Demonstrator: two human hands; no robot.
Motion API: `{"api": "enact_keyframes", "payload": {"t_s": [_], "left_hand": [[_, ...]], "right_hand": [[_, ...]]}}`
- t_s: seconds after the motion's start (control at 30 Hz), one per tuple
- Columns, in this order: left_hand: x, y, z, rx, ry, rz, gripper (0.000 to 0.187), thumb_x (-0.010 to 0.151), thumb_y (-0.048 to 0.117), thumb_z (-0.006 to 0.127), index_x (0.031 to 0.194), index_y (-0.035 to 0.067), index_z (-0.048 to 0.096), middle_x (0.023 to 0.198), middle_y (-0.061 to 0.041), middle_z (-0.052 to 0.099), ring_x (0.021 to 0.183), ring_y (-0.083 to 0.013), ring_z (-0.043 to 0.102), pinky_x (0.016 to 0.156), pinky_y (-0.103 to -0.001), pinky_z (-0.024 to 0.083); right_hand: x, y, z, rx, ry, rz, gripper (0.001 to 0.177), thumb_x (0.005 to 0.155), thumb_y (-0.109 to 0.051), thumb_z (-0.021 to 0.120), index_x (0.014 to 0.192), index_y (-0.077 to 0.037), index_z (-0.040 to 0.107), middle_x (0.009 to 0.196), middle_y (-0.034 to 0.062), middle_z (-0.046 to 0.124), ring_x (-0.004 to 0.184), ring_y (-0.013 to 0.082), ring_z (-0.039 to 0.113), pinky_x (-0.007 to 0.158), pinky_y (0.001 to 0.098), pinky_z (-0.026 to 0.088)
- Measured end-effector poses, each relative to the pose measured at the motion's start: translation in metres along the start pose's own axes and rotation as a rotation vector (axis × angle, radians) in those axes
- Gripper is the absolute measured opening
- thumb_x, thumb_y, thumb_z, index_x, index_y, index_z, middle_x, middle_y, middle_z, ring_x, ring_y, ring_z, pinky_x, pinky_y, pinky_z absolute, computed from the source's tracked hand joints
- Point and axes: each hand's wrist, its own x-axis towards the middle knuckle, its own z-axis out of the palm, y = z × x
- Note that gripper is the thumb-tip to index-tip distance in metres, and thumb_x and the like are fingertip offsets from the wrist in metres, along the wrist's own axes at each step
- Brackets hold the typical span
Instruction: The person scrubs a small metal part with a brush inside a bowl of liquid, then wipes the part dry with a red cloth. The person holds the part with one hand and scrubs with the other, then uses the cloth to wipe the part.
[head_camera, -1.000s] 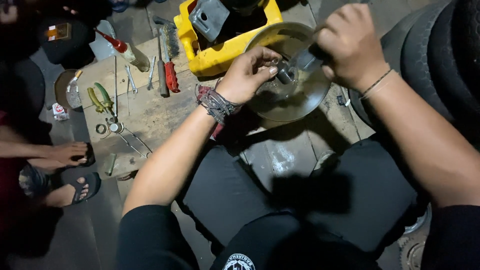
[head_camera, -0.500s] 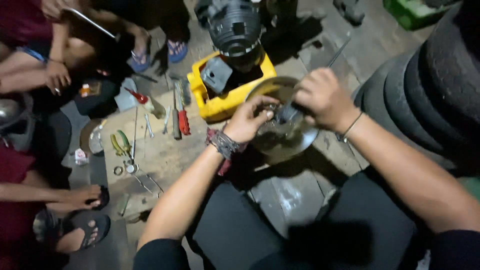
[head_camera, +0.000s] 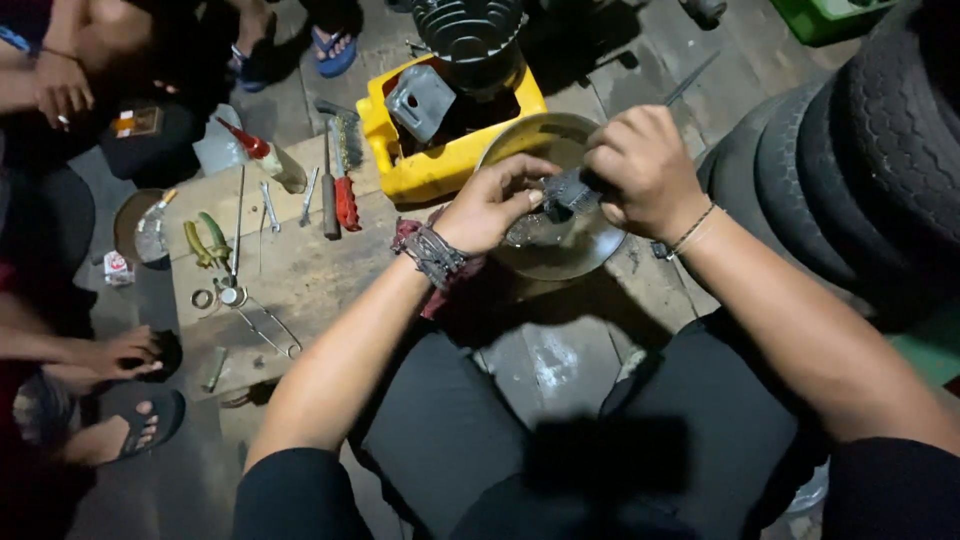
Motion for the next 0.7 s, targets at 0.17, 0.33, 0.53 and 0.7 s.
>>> {"api": "enact_keyframes", "payload": {"t_s": [0.17, 0.33, 0.53, 0.7], "left_hand": [[-0.007, 0.001, -0.01, -0.055, 0.056, 0.078, 0.03, 0.099, 0.009, 0.057, 0.129, 0.006, 0.06, 0.127, -0.008, 0.067, 0.12, -0.02, 0.063, 0.109, -0.035, 0.048], [-0.007, -0.006, -0.006, 0.059, 0.026, 0.058, 0.031, 0.098, 0.008, 0.055, 0.129, 0.009, 0.061, 0.128, -0.007, 0.067, 0.122, -0.0209, 0.063, 0.107, -0.037, 0.047], [-0.003, -0.007, -0.013, -0.041, 0.036, 0.005, 0.029, 0.098, 0.01, 0.059, 0.128, 0.008, 0.061, 0.125, -0.009, 0.068, 0.117, -0.021, 0.065, 0.107, -0.037, 0.051], [0.001, -0.015, -0.01, -0.098, 0.086, -0.045, 0.024, 0.095, 0.011, 0.069, 0.119, 0.009, 0.065, 0.117, -0.004, 0.071, 0.104, -0.0132, 0.068, 0.096, -0.028, 0.056]], "right_hand": [[-0.013, 0.015, 0.004, -0.003, -0.097, 0.013, 0.08, 0.098, -0.067, 0.006, 0.095, -0.003, 0.055, 0.09, 0.0154, 0.056, 0.085, 0.0341, 0.052, 0.082, 0.0478, 0.038], [-0.008, 0.007, 0.003, -0.014, 0.02, -0.002, 0.065, 0.107, -0.051, 0.022, 0.1, 0.002, 0.058, 0.091, 0.0175, 0.055, 0.087, 0.0361, 0.05, 0.08, 0.0468, 0.036], [-0.014, 0.017, 0.013, -0.121, -0.141, -0.014, 0.045, 0.108, -0.05, 0.041, 0.089, -0.01, 0.051, 0.09, 0.0093, 0.061, 0.085, 0.0276, 0.053, 0.077, 0.0405, 0.041], [-0.008, 0.013, -0.002, 0.01, 0.033, 0.046, 0.03, 0.1, -0.025, 0.045, 0.1, 0.001, 0.06, 0.098, 0.0176, 0.065, 0.092, 0.0374, 0.053, 0.082, 0.0477, 0.036]]}}
